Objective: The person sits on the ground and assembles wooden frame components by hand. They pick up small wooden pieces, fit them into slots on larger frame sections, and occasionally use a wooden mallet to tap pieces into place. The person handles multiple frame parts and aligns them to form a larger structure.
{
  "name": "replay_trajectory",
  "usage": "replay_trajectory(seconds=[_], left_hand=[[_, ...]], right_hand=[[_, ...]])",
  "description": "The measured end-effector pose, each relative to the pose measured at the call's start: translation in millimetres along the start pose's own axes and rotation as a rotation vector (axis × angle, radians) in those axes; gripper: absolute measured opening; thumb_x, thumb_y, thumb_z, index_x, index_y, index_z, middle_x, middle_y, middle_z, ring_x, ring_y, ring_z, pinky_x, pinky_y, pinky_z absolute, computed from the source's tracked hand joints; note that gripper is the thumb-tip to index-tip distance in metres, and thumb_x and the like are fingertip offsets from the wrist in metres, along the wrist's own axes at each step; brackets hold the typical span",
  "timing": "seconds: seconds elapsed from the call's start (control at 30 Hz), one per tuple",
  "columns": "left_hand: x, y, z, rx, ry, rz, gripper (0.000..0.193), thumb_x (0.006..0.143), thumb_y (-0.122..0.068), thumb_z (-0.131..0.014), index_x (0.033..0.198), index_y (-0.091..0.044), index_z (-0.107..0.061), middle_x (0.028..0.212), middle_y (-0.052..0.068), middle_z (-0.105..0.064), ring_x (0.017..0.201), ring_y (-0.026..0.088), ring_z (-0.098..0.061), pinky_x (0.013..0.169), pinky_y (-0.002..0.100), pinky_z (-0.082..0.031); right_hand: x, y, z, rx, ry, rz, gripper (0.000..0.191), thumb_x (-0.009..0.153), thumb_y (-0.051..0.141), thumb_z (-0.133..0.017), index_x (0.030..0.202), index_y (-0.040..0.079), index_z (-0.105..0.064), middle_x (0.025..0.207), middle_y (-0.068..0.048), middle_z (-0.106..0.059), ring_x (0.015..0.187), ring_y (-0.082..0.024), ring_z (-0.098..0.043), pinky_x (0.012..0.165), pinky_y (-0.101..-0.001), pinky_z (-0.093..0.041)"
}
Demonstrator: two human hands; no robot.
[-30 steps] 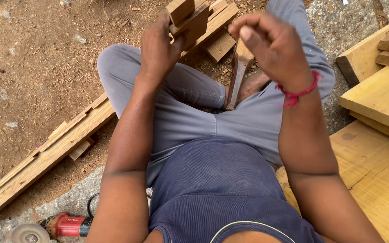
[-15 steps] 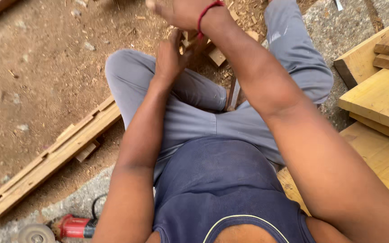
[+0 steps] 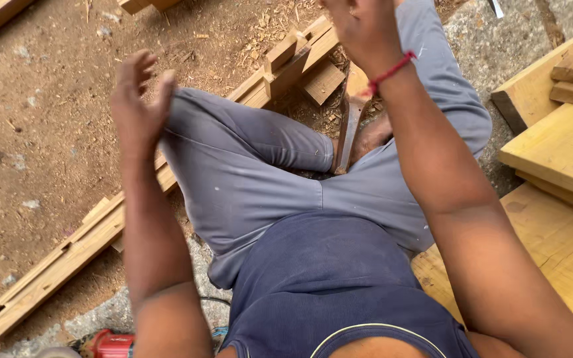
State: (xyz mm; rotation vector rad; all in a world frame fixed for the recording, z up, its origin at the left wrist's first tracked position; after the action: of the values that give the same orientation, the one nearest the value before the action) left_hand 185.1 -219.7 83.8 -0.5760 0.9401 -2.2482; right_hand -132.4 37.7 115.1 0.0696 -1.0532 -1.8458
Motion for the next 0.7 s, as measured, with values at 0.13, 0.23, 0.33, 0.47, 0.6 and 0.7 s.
replay_trajectory(seconds=[0.13,0.23,0.33,0.47,0.6,0.7], left_hand=[[-69,154,4,0.475,0.521,0.537,0.055,0.105,-0.055,-0.046,0.137,-0.014,-0.063,0.116,0.016,-0.075,0.103,0.033,-0.073,0.094,0.05,-0.058],[-100,199,-28,0.616,0.776,0.342,0.056,0.101,-0.059,-0.046,0.139,-0.022,-0.064,0.118,0.016,-0.075,0.104,0.037,-0.071,0.099,0.05,-0.054],[-119,220,-42,0.626,0.859,0.414,0.06,0.098,-0.062,-0.045,0.143,-0.026,-0.063,0.112,0.019,-0.077,0.103,0.035,-0.072,0.097,0.05,-0.056],[-87,226,-28,0.598,0.811,0.505,0.073,0.093,-0.073,-0.042,0.142,-0.024,-0.063,0.112,0.017,-0.078,0.093,0.031,-0.075,0.093,0.05,-0.058],[-26,240,-16,0.676,0.771,0.448,0.085,0.096,-0.082,-0.041,0.136,-0.012,-0.067,0.103,0.021,-0.074,0.079,0.031,-0.075,0.072,0.05,-0.064],[16,244,-18,0.796,0.654,0.273,0.08,0.101,-0.083,-0.041,0.116,-0.013,-0.076,0.08,0.016,-0.07,0.068,0.025,-0.063,0.061,0.043,-0.058]], right_hand=[[-75,-36,16,0.143,0.005,-0.285,0.028,0.116,0.022,-0.057,0.106,-0.002,-0.069,0.096,-0.007,-0.073,0.09,-0.013,-0.07,0.081,-0.0289,-0.056],[-121,-49,25,0.23,-0.036,-0.47,0.023,0.111,0.017,-0.058,0.112,-0.003,-0.067,0.101,-0.006,-0.073,0.095,-0.012,-0.072,0.086,-0.026,-0.058],[-158,-61,45,0.142,-0.031,-0.593,0.021,0.112,0.015,-0.059,0.115,-0.004,-0.069,0.105,-0.009,-0.074,0.096,-0.012,-0.07,0.085,-0.0248,-0.056],[-181,-79,72,0.054,-0.014,-0.639,0.023,0.112,0.016,-0.058,0.117,-0.003,-0.068,0.105,-0.009,-0.074,0.098,-0.011,-0.071,0.086,-0.0241,-0.056],[-173,-87,67,0.076,0.011,-0.699,0.023,0.112,0.018,-0.059,0.118,-0.003,-0.068,0.106,-0.008,-0.074,0.098,-0.01,-0.07,0.086,-0.0225,-0.055],[-151,-77,50,0.055,0.056,-0.659,0.022,0.112,0.018,-0.059,0.117,-0.002,-0.069,0.106,-0.007,-0.075,0.097,-0.009,-0.069,0.085,-0.0224,-0.054]])
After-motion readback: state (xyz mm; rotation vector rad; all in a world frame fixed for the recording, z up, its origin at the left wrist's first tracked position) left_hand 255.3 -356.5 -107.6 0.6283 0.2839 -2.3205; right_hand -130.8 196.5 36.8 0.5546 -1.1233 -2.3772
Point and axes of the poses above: each hand's wrist, its own x-axis towards the middle knuckle, its own z-axis out of the back of the hand, y = z × x, the point moved 8 cm from there along x, towards the middle knuckle
